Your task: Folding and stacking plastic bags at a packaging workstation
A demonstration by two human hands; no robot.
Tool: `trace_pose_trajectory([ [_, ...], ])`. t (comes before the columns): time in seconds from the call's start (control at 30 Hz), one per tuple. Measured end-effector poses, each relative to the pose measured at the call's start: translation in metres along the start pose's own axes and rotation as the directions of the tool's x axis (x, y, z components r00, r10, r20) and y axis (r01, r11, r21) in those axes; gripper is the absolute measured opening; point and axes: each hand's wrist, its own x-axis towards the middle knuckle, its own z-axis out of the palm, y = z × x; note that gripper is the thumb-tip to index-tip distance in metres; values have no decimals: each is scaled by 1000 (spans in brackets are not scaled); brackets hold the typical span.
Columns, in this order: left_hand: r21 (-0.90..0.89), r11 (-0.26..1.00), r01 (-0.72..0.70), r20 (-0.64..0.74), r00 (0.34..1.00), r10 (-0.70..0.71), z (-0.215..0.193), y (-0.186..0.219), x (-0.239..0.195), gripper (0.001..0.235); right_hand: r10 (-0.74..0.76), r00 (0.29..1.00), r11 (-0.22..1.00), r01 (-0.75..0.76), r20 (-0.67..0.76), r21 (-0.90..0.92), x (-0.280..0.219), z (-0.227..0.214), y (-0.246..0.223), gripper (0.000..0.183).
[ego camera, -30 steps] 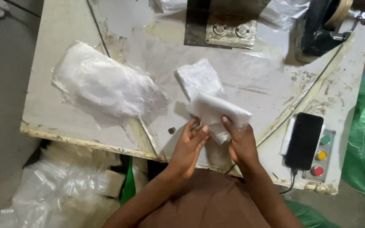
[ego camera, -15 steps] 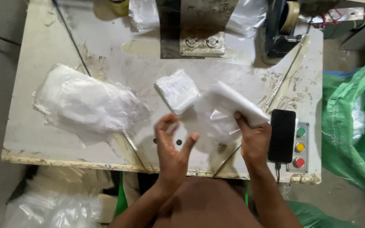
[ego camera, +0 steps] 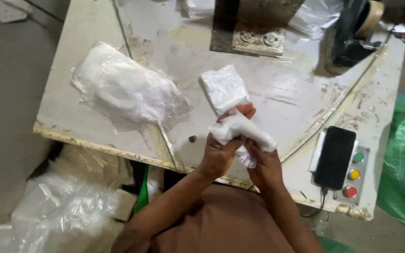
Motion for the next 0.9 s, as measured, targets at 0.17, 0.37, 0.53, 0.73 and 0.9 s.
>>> trace_pose_trajectory([
  [0.17, 740, 657, -142, 141, 989, 55, -63, 118, 51, 55, 2, 999, 1000, -3, -43, -28, 11, -20, -34, 30],
  [0.37, 936, -55, 347, -350, 908, -229, -153, 158, 61, 14, -18, 985, 981, -17, -173, -195, 39, -17, -36, 27],
  [0.53, 973, 177, 145, -119, 982, -149, -100, 172, 49, 14, 3, 999, 965, -12, -34, -261, 29, 44, -52, 40],
  [0.73, 590, 713, 380, -116, 913, -390, -85, 87, -16, 16, 319, 793, 852, -1, 519, -523, 16, 79, -57, 33],
  [0.9, -437, 876, 202, -240, 913, -330, -70, 24, -22, 23, 158, 983, 966, -174, 98, 191, 51, -15, -3, 20],
])
